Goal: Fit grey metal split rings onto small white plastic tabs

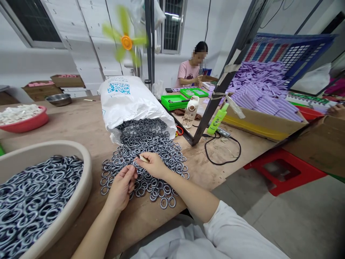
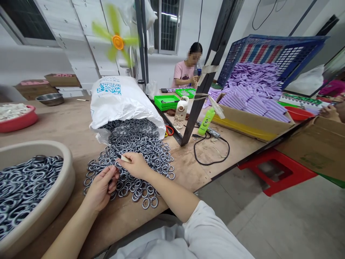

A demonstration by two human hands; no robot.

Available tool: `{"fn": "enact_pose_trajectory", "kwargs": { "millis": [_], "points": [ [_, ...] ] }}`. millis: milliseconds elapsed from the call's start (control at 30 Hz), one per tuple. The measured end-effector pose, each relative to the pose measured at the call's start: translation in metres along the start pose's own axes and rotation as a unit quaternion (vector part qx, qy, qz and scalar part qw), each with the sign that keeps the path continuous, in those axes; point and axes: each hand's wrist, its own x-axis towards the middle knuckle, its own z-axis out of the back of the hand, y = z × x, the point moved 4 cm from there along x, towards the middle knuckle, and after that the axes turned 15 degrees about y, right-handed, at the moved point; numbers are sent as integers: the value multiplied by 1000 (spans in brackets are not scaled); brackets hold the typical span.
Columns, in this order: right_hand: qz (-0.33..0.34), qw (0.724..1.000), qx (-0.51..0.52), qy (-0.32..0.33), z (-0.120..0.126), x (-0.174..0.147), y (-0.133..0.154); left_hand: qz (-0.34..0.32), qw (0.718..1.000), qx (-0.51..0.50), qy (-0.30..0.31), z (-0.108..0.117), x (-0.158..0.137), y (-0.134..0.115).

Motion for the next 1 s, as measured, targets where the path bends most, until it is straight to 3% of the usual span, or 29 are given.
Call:
{"fn": "enact_pose_trajectory", "kwargs": {
  "millis": [267,700,867,1000],
  "points": [
    [-6,999,47,13,-4,1,-3,-17,1000,16,-14,4,2,2],
    [-38,999,34,7,-2,2,-6,-15,999,25,-34,4,-3,0],
    [31,999,-6,-31,0,1,0,-15,999,34,-34,8,-1,1],
    [51,999,1,10,-3,0,5,-10,999,33,-34,10,-1,1]
  ]
}}
